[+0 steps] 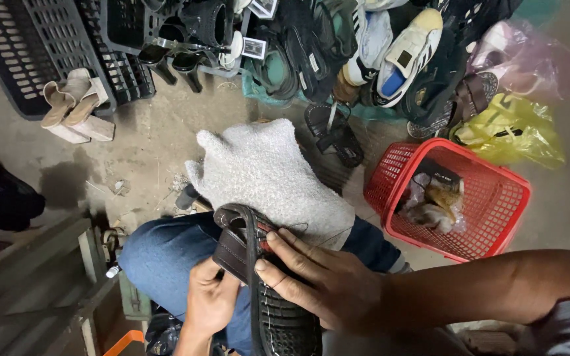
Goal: Repairing a sandal by stitching the sole and upper together using a needle
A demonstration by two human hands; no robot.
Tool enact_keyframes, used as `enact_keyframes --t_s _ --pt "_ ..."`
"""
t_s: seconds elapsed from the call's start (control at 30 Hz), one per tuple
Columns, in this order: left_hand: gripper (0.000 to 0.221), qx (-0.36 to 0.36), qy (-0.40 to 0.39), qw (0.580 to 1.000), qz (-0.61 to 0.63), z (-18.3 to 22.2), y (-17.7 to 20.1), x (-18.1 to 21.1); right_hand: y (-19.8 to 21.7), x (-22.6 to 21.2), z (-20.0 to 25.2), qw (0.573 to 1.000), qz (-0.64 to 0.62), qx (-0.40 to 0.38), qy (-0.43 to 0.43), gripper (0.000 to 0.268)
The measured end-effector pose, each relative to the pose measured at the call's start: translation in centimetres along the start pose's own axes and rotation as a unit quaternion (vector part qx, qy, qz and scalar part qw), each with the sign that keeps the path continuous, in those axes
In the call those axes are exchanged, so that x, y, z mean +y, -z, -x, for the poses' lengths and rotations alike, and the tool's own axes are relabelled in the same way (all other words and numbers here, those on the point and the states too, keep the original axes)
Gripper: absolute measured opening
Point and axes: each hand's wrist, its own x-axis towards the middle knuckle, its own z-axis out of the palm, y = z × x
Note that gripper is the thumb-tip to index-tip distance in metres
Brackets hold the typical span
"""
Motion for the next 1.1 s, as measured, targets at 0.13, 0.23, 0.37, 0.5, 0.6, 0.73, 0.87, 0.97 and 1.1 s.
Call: enact_keyframes --t_s 0.13,0.23,0.37,0.5,0.6,0.73,0.87,0.97,1.1 --pt "0.012 0.007 -0.04 0.999 -0.023 -0.6 -0.4 1.7 -0.1 0.0 0.2 1.0 0.022 0.017 0.002 0.048" --pt "0.011 0.012 -0.068 0.997 -0.018 -1.2 -0.6 2.5 0.2 -0.1 -0.2 1.0 0.013 0.024 0.001 0.047" --pt "0.016 0.052 -0.025 0.996 0.067 -0.9 -1.0 0.9 0.5 -0.2 -0.4 0.999 0.017 0.032 0.0 0.046" --pt "0.022 0.002 -0.067 0.997 -0.033 -1.3 1.6 2.3 -0.3 -0.5 -0.8 0.999 -0.008 0.037 0.021 0.049" --pt "0.017 0.001 -0.129 0.99 -0.055 0.2 3.3 1.8 -1.0 -1.2 -1.9 0.994 -0.025 0.09 0.052 0.044" --pt "0.021 0.054 -0.116 0.984 -0.125 2.5 4.5 1.3 -2.0 -1.5 -3.0 0.994 -0.017 0.056 0.092 0.037" --pt "0.019 0.06 -0.101 0.991 -0.057 3.2 3.7 2.2 -2.4 -1.1 -2.5 0.992 -0.034 0.008 0.119 0.036" --pt "0.031 0.073 -0.109 0.989 -0.074 3.4 3.4 2.5 -2.7 -0.5 -2.1 0.988 -0.076 0.007 0.136 0.037" --pt "0.022 0.072 -0.118 0.986 -0.092 3.8 2.8 3.0 -2.7 -0.1 -1.3 0.988 -0.067 0.017 0.14 0.037"
